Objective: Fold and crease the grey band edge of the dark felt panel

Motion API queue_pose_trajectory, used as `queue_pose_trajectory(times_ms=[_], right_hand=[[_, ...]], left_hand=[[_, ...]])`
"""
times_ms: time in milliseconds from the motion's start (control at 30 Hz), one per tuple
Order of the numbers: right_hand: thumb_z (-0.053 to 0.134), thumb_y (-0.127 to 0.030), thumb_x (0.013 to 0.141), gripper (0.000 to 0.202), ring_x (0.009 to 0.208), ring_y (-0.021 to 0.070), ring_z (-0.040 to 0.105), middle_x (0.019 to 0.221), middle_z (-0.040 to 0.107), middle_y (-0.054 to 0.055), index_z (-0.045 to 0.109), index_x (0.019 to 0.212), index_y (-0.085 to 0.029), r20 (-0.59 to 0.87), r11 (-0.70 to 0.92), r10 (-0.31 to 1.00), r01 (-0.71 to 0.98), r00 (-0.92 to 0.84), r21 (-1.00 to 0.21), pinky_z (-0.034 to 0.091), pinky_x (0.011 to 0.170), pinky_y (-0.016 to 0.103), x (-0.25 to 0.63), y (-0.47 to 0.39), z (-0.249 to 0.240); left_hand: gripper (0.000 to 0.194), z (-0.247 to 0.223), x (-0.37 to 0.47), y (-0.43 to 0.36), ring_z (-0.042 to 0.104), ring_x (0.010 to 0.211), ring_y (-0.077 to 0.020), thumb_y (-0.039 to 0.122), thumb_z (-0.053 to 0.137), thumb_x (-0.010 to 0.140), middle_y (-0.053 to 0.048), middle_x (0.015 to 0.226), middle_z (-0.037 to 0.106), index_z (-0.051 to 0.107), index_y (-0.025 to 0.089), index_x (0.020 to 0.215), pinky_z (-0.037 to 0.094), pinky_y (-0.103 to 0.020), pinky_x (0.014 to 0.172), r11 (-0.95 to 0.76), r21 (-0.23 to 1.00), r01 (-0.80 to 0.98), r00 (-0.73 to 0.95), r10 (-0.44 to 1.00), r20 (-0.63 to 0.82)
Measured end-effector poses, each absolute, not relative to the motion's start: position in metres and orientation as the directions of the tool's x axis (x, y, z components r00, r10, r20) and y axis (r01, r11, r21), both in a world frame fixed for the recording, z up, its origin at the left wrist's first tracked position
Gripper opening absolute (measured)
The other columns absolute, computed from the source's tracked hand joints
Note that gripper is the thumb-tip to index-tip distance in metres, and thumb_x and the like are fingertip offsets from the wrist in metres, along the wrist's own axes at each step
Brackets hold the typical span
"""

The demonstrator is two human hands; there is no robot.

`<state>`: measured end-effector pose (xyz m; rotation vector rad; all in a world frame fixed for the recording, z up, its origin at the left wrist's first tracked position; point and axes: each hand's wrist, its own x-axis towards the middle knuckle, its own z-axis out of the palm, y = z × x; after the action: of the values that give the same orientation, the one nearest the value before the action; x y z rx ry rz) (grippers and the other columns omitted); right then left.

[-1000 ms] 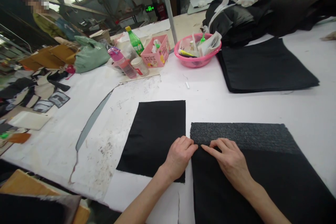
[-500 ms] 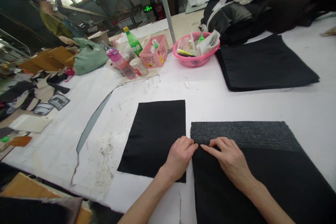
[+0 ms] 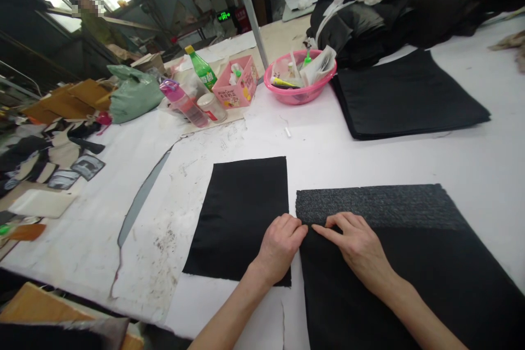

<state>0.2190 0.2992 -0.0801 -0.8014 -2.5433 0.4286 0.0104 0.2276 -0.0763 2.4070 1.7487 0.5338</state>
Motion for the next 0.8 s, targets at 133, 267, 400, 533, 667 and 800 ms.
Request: queue_pose_trajectory(times_ms=[133, 267, 400, 533, 667, 800], right_hand=[[0.048, -0.01, 0.095, 0.033, 0.094, 0.021, 0.051, 0.099, 0.057, 0.006, 0.065, 0.118, -0.027, 0.319, 0.797, 0.588, 0.466, -0.744, -0.384, 0.038, 0.081, 0.035, 0.218, 0.2996, -0.0805], [0.047, -0.009, 0.096, 0.033, 0.094, 0.0209, 0.051, 0.099, 0.056, 0.006, 0.065, 0.118, -0.026, 0.318, 0.796, 0.591, 0.473, -0.741, -0.378, 0.037, 0.082, 0.035, 0.2174, 0.2993, -0.0816], [0.039, -0.014, 0.101, 0.032, 0.095, 0.0212, 0.049, 0.098, 0.055, 0.007, 0.063, 0.12, -0.025, 0.328, 0.803, 0.578, 0.449, -0.747, -0.392, 0.036, 0.082, 0.037, 0.2176, 0.2985, -0.0819], [0.037, -0.017, 0.102, 0.031, 0.096, 0.0215, 0.048, 0.099, 0.053, 0.007, 0.06, 0.123, -0.025, 0.317, 0.813, 0.562, 0.438, -0.764, -0.385, 0.035, 0.085, 0.039, 0.2174, 0.2975, -0.0815], [0.038, -0.018, 0.102, 0.031, 0.096, 0.0221, 0.048, 0.099, 0.053, 0.007, 0.06, 0.123, -0.024, 0.3, 0.81, 0.564, 0.446, -0.769, -0.381, 0.035, 0.086, 0.039, 0.2164, 0.2974, -0.0821], [0.038, -0.018, 0.102, 0.031, 0.095, 0.022, 0.048, 0.098, 0.052, 0.007, 0.06, 0.122, -0.024, 0.302, 0.807, 0.567, 0.444, -0.766, -0.39, 0.035, 0.085, 0.039, 0.2171, 0.2973, -0.0833]], left_hand=[[0.019, -0.0749, 0.0105, 0.2285, 0.052, 0.086, -0.0179, 0.014, 0.043, 0.098, -0.005, 0.09, 0.059, 0.062, 0.016, 0.1, 0.045, -0.033, 0.076, -0.353, 0.248, 0.902, 0.302, 0.927, 0.221], [0.018, -0.0747, 0.0104, 0.2294, 0.052, 0.086, -0.0179, 0.014, 0.044, 0.098, -0.005, 0.088, 0.059, 0.062, 0.015, 0.1, 0.045, -0.033, 0.075, -0.376, 0.217, 0.901, 0.325, 0.915, 0.238], [0.017, -0.0767, 0.0101, 0.2299, 0.052, 0.085, -0.0172, 0.015, 0.045, 0.098, -0.004, 0.088, 0.058, 0.062, 0.015, 0.099, 0.045, -0.032, 0.075, -0.372, 0.221, 0.902, 0.32, 0.917, 0.237], [0.017, -0.0764, 0.011, 0.2301, 0.052, 0.085, -0.017, 0.015, 0.046, 0.098, -0.004, 0.087, 0.058, 0.062, 0.015, 0.098, 0.046, -0.032, 0.075, -0.372, 0.207, 0.905, 0.32, 0.915, 0.246], [0.016, -0.0738, 0.0125, 0.2306, 0.053, 0.083, -0.0178, 0.013, 0.047, 0.097, -0.004, 0.086, 0.058, 0.062, 0.014, 0.097, 0.046, -0.032, 0.074, -0.389, 0.162, 0.907, 0.344, 0.905, 0.251], [0.017, -0.0734, 0.0115, 0.2314, 0.054, 0.085, -0.0185, 0.012, 0.046, 0.096, -0.005, 0.088, 0.06, 0.062, 0.014, 0.1, 0.047, -0.033, 0.075, -0.412, 0.155, 0.898, 0.366, 0.895, 0.256]])
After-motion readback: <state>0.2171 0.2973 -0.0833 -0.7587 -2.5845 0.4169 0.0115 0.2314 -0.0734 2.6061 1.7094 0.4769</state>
